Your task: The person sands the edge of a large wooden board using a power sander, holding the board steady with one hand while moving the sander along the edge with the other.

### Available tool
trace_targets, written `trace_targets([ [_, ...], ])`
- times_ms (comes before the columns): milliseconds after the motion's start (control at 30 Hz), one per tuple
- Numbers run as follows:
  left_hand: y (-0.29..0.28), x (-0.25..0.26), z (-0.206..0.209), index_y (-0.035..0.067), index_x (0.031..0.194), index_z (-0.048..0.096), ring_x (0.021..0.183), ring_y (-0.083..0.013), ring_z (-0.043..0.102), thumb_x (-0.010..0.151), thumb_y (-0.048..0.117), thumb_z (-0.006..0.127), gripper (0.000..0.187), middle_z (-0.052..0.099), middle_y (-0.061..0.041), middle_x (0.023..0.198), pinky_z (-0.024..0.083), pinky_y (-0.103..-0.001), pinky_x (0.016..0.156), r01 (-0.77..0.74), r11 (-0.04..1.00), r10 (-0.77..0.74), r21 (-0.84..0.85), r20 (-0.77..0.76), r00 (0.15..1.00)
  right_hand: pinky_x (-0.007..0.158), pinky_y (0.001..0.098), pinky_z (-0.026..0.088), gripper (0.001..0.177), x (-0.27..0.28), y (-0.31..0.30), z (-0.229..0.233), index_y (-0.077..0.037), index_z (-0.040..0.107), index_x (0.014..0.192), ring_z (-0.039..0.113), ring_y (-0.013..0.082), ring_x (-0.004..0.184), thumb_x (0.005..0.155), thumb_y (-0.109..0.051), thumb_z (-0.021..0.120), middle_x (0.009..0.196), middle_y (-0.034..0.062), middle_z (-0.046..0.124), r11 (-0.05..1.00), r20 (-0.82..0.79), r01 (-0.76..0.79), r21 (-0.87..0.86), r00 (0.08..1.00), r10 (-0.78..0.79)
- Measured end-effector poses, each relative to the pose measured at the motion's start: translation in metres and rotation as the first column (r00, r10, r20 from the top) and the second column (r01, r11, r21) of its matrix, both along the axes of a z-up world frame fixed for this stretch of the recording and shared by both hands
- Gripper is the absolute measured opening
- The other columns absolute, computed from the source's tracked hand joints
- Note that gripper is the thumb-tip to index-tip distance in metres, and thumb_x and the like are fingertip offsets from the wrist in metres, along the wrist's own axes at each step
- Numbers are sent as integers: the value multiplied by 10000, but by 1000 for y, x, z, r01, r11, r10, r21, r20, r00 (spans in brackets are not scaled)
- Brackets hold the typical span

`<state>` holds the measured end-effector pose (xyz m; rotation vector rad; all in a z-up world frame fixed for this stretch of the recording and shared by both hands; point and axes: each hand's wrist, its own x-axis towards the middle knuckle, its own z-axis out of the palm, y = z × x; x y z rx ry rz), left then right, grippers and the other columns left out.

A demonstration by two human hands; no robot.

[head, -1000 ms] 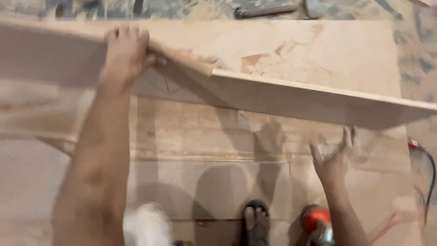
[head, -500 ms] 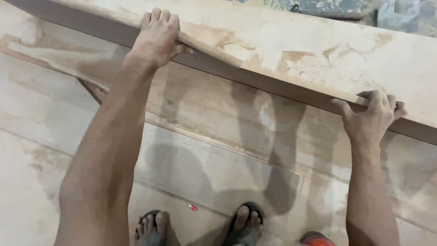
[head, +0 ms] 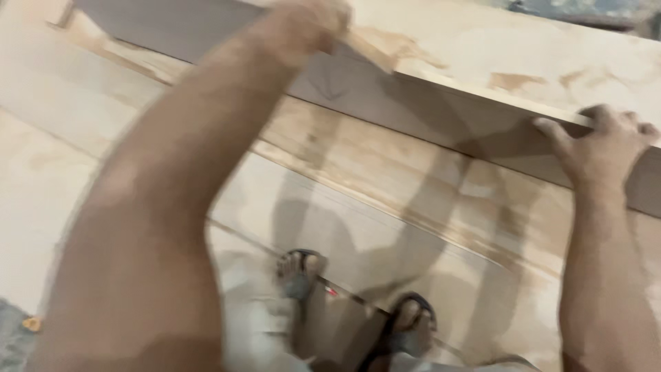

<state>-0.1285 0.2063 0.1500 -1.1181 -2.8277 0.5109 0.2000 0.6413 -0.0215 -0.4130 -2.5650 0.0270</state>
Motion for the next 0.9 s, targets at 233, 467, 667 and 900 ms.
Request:
trace_targets([
  [233,56,27,-63,125,1222,697,1272,-271,580,910,256,713,339,680,-106,1280,425,-449,1087,176,983,-180,-50,-92,979,931,490,546,691,0,-56,-19,26,659,1118,665,356,1047,886,-586,881,1111,207,695,830,-71,48,-555,992,-105],
  [467,66,34,-61,151,1199,618,1148,-219,609,527,442,931,797,709,-24,1126,383,-390,1020,269,936,-237,228,-159,959,921,479,554,655,-132,-230,40,13,640,1152,673,342,1037,914,-561,844,1113,193,693,374,-131,-182,-909,979,158],
  [667,108,15,-55,260,939,758,1051,-170,693,838,225,696,124,770,20,977,451,-370,1007,149,929,-116,339,-117,986,912,470,562,624,-218,-267,80,2,623,1181,680,329,1029,938,-541,813,1114,180,691,73,-57,-80,-994,960,273],
  [900,106,18,-20,311,875,787,1055,-134,687,820,220,672,156,773,59,993,458,-326,967,89,947,-82,310,-36,996,902,458,571,589,-276,-305,121,-11,604,1214,688,314,1019,967,-516,776,1116,166,689,-39,-77,-69,-997,960,270],
])
